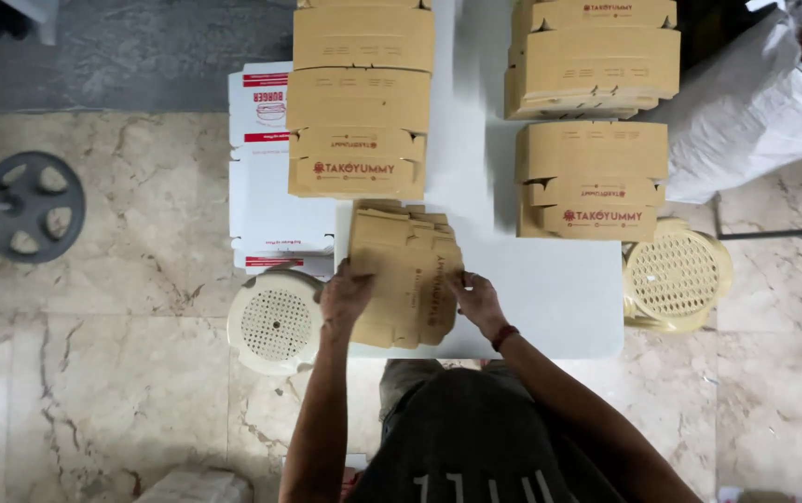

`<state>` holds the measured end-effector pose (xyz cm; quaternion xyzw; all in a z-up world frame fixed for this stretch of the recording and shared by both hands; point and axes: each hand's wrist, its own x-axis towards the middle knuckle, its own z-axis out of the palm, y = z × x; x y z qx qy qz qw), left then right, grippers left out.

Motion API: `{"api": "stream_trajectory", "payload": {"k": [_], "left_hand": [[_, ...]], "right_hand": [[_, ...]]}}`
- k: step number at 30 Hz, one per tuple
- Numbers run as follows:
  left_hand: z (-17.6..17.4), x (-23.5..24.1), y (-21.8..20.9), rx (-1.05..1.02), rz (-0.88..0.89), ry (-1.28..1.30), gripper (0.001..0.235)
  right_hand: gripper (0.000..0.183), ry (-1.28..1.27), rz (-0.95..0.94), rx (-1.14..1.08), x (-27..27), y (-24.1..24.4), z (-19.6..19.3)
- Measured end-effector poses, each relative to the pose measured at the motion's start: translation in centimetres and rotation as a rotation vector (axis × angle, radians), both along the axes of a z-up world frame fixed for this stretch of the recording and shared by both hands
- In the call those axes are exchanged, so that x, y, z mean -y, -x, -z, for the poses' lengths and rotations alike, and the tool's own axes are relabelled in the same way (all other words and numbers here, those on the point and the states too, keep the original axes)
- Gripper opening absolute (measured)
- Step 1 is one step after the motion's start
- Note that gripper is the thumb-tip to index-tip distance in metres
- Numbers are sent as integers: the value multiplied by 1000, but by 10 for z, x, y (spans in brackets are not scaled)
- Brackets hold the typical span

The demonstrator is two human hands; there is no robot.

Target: Folding pre-cut cardboard templates into boxes and organizing them on a work surface.

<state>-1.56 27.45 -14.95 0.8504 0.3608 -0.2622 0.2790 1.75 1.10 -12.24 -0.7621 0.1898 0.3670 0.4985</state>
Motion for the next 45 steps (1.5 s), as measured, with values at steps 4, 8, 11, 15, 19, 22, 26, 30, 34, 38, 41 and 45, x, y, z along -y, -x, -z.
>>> {"api": "stream_trajectory", "payload": {"k": [4, 8, 11, 15, 19, 22, 26, 30, 34, 38, 41, 45], "left_hand": [[0, -6, -1, 57, 73, 79, 78], [-27, -4, -5, -85, 266, 30, 90], [-27, -5, 9, 25, 258, 169, 94], [-45, -13, -1, 91, 287, 250, 93], [-41, -14, -3, 132, 250, 296, 94], [-39, -15, -1, 93, 293, 285, 94], [-34, -23, -3, 40, 311, 304, 103], [-25, -40, 3, 17, 251, 477, 117], [-53, -70, 2, -16, 211, 600, 121], [-125, -79, 13, 573, 289, 466, 106], [-162, -51, 10, 902, 389, 455, 101], [-139, 34, -5, 1122, 757, 523, 103]], "right_hand": [[59, 240, -12, 191, -23, 7, 20], [69, 394, 115, 134, -37, 16, 29], [77, 452, 142, 118, -39, 24, 26], [79, 505, 130, 98, -47, 12, 10], [79, 511, 145, 83, -45, 6, 6], [81, 472, 136, 56, -54, 6, -29], [88, 123, 258, -3, -87, 0, -97], [96, -263, 374, -206, -90, 3, -92], [68, -294, 218, -88, -99, 2, -126], [31, -193, -195, 123, -71, 0, -179], [32, -21, -388, 149, -37, 7, -211], [51, 471, -756, 196, 2, 10, -245]]}}
